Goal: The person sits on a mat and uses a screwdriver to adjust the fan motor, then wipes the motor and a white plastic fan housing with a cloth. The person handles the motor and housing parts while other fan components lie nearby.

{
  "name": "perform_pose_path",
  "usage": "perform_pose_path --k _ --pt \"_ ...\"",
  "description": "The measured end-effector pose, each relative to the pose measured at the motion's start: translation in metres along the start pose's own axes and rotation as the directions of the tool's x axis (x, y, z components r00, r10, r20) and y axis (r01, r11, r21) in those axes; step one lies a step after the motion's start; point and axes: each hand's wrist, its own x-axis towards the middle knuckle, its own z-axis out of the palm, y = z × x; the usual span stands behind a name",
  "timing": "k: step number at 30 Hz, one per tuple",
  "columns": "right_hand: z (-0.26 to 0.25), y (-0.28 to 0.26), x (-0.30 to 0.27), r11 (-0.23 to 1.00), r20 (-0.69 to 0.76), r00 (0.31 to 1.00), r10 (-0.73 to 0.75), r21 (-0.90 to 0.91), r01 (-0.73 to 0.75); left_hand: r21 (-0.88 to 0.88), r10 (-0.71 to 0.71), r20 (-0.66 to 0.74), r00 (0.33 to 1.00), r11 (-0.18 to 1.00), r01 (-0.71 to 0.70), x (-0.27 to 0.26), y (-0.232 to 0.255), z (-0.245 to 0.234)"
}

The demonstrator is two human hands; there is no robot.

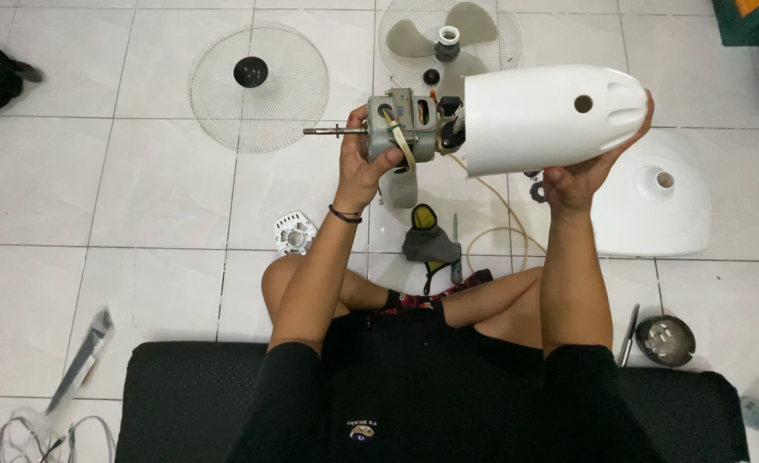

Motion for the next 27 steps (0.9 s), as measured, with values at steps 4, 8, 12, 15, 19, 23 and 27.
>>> perform_pose_path --k 4,8,12,15,19,23,27 --pt "0.016 0.008 0.004 0.998 -0.002 0.999 0.050 0.031 -0.050 0.043 0.023 0.010 1.000 0.999 -0.024 0.000 -0.001 0.002" --pt "0.028 0.022 -0.001 0.974 0.004 0.991 0.131 0.185 -0.130 0.062 0.022 0.015 1.000 0.998 -0.023 -0.001 -0.006 0.006" --pt "0.030 0.035 -0.006 0.960 0.026 0.986 0.168 0.221 -0.169 0.183 0.030 0.014 0.999 0.983 -0.032 0.001 -0.008 0.009" --pt "0.029 0.045 -0.009 0.947 0.042 0.979 0.197 0.251 -0.201 0.190 0.037 0.010 0.999 0.981 -0.038 0.002 -0.009 0.013" --pt "0.037 0.058 -0.017 0.942 0.055 0.981 0.186 0.274 -0.194 0.252 0.054 0.018 0.998 0.966 -0.056 0.001 -0.010 0.015" --pt "0.048 0.064 -0.022 0.925 0.050 0.982 0.183 0.329 -0.189 0.302 0.070 0.043 0.997 0.950 -0.080 -0.001 -0.013 0.016" --pt "0.058 0.064 -0.021 0.932 0.059 0.980 0.189 0.304 -0.198 0.434 0.097 0.062 0.993 0.893 -0.115 -0.001 -0.013 0.011"
